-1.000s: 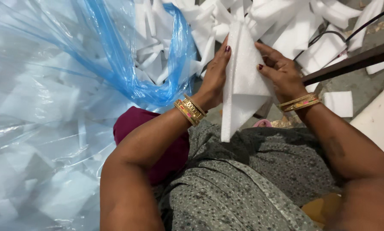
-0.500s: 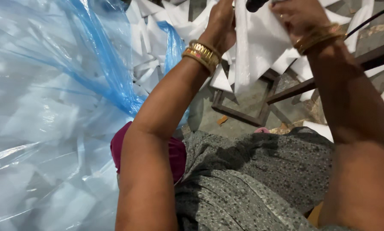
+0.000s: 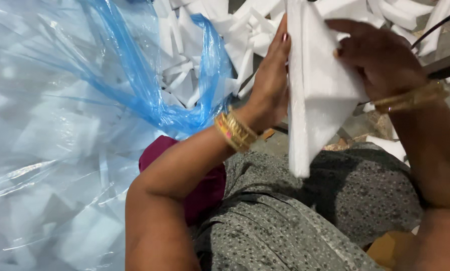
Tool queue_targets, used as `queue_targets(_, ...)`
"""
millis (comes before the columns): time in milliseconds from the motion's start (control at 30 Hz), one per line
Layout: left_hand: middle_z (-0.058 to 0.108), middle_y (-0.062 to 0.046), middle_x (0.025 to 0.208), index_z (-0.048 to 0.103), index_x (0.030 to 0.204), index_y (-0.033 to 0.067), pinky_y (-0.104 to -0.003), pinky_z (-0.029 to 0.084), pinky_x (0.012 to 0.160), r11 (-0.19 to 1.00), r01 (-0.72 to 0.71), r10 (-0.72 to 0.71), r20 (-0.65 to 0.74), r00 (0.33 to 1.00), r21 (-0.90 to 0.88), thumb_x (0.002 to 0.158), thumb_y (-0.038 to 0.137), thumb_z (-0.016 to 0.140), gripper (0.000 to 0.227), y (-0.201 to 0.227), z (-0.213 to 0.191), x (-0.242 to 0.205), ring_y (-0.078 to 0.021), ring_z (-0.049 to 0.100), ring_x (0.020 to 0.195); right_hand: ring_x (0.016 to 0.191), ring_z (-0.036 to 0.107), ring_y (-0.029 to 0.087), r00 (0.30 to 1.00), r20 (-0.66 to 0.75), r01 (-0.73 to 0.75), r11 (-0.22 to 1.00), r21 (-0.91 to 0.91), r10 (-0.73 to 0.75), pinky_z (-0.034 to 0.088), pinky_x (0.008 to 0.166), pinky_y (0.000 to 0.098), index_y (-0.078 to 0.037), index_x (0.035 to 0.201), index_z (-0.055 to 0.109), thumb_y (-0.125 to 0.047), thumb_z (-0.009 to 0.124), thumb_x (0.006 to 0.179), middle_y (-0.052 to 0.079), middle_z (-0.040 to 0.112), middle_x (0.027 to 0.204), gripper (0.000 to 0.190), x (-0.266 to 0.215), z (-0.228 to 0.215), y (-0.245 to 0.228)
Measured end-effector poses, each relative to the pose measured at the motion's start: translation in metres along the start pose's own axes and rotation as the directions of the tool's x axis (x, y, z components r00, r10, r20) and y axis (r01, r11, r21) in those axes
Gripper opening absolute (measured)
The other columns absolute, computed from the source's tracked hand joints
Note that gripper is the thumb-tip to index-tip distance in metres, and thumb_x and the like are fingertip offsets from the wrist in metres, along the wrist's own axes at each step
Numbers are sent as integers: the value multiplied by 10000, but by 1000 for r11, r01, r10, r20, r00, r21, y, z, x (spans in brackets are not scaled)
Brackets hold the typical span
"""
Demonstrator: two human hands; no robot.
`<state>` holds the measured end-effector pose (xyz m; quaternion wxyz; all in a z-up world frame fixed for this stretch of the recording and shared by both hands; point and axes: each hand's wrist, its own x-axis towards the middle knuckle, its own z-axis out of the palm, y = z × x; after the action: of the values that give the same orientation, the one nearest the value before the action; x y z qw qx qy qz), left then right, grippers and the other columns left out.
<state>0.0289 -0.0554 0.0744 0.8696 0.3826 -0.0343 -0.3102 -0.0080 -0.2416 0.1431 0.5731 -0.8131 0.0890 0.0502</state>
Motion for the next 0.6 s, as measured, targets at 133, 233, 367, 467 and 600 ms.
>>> queue_targets(133,117,-139,1737,80,1658,306,-505,420,1192,965,-210,201,74,977,159,1093,393,356,635,-10,-9,-35,-352,366,1492,1075,674,193,999,3,-49,996,75,49,594,940,287,-119,1426,624,-32,624,920,182,678,1355,514,-33,18,-7)
queue_targets(233,102,-149,1778,125,1673,281,-429,306,1289,909,-300,287,86,954,291,1142,336,362,583,-20,-20,-43,-311,272,1583,1059,673,199,998,40,-56,993,105,52,600,924,298,-121,1438,616,-14,617,912,185,684,1357,537,-40,32,1)
queue_targets(367,161,-156,1773,161,1673,251,-407,305,1283,854,-332,333,69,940,402,1140,264,337,561,-30,-33,-49,-304,294,1583,1212,653,178,989,80,119,990,74,-125,559,1025,279,-91,1418,597,37,627,903,122,600,1493,532,-38,43,18)
queue_targets(467,217,-174,1755,175,1677,234,-404,314,1272,804,-321,351,36,936,501,1149,222,332,552,-34,-43,-53,-297,322,1573,1203,655,184,988,95,119,991,69,-125,552,1028,286,-102,1429,592,35,629,912,132,620,1468,535,-36,51,27)
queue_targets(600,288,-189,1697,181,1668,236,-390,368,1230,781,-240,319,-38,947,576,1132,208,324,556,-40,-50,-54,-296,395,1516,1208,657,173,993,105,50,996,71,-57,556,1031,291,-118,1432,590,30,620,922,127,639,1439,531,-35,62,31)
